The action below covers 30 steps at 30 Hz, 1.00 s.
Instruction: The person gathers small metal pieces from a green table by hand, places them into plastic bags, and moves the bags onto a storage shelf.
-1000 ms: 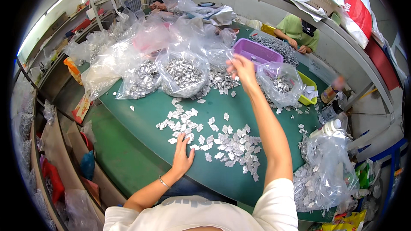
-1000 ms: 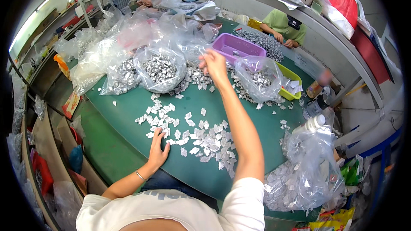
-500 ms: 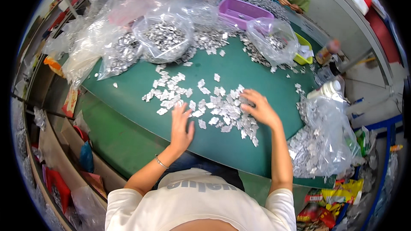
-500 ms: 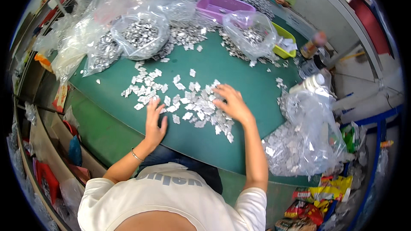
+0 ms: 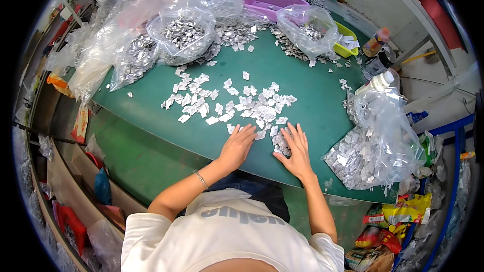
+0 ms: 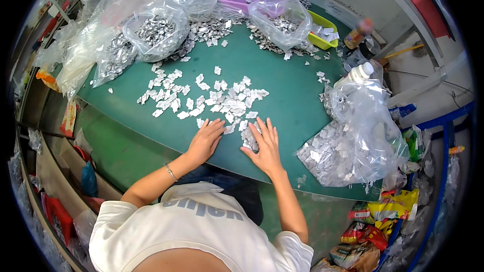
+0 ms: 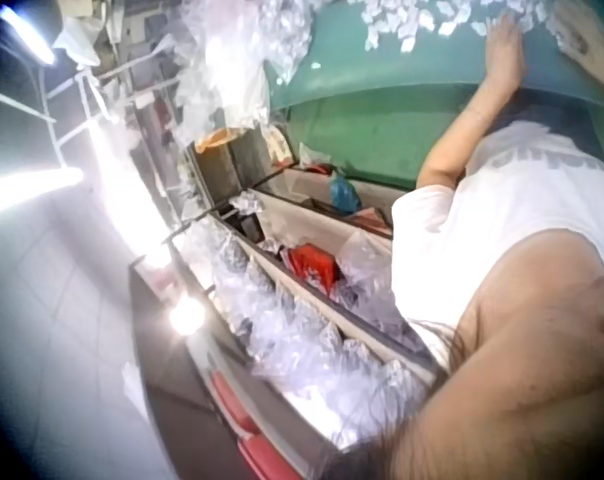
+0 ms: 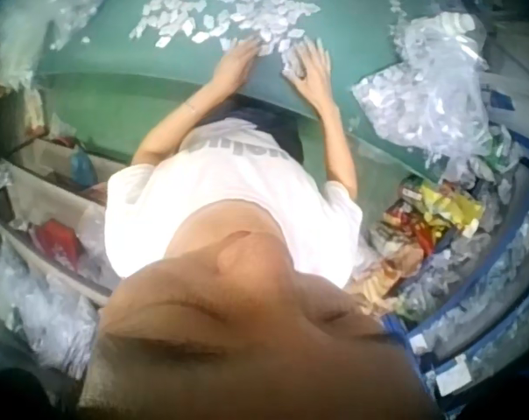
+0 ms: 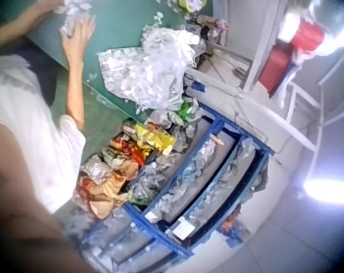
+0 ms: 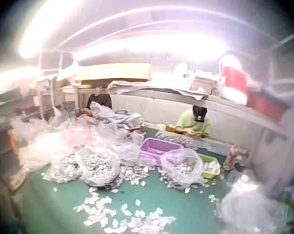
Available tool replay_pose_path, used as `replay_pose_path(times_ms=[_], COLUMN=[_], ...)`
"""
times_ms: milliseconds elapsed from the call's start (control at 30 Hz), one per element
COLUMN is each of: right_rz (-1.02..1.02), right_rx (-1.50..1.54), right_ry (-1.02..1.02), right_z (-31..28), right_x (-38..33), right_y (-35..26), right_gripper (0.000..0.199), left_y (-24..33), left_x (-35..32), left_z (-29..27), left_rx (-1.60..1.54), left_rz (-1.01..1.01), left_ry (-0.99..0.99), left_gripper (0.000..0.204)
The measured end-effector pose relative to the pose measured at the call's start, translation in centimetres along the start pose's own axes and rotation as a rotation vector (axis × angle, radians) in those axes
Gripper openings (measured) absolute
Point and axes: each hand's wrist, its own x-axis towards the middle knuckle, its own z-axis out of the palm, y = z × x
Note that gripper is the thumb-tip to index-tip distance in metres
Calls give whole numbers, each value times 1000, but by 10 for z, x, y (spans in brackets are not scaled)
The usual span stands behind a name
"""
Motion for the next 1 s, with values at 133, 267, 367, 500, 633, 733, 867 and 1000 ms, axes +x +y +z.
replay_pose_path(times_ms=[133, 267, 367, 500, 633, 733, 867, 1000], right_rz=[-95, -65, -34, -64, -7, 48, 3, -99], right_rx=[-21, 14, -13, 49, 98, 56, 32, 73], right_ry=[-69, -102, -89, -113, -37, 9, -78, -107], right_z=[16, 5, 1, 7, -4, -4, 4, 4], right_x=[-8, -17, -15, -31, -35, -19, -9, -4], right_y=[-1, 5, 1, 5, -4, -2, 5, 3], right_gripper=[60, 62, 68, 65, 69, 76, 74, 64], left_y=[11, 30, 56, 58, 42, 32, 36, 37], left_x=[-16, -18, -36, -55, -68, -61, -56, -55], left_z=[2, -14, -16, -4, 31, 49, 64, 68], left_rx=[-135, 154, -497, -1420, -1921, -2222, -2322, -2451], left_rz=[31, 25, -163, -651, -1099, -1103, -1021, -1039], left_ry=[-6, 196, 71, -705, -765, -791, -810, -761], left_gripper=[33, 28, 22, 25, 41, 51, 55, 58])
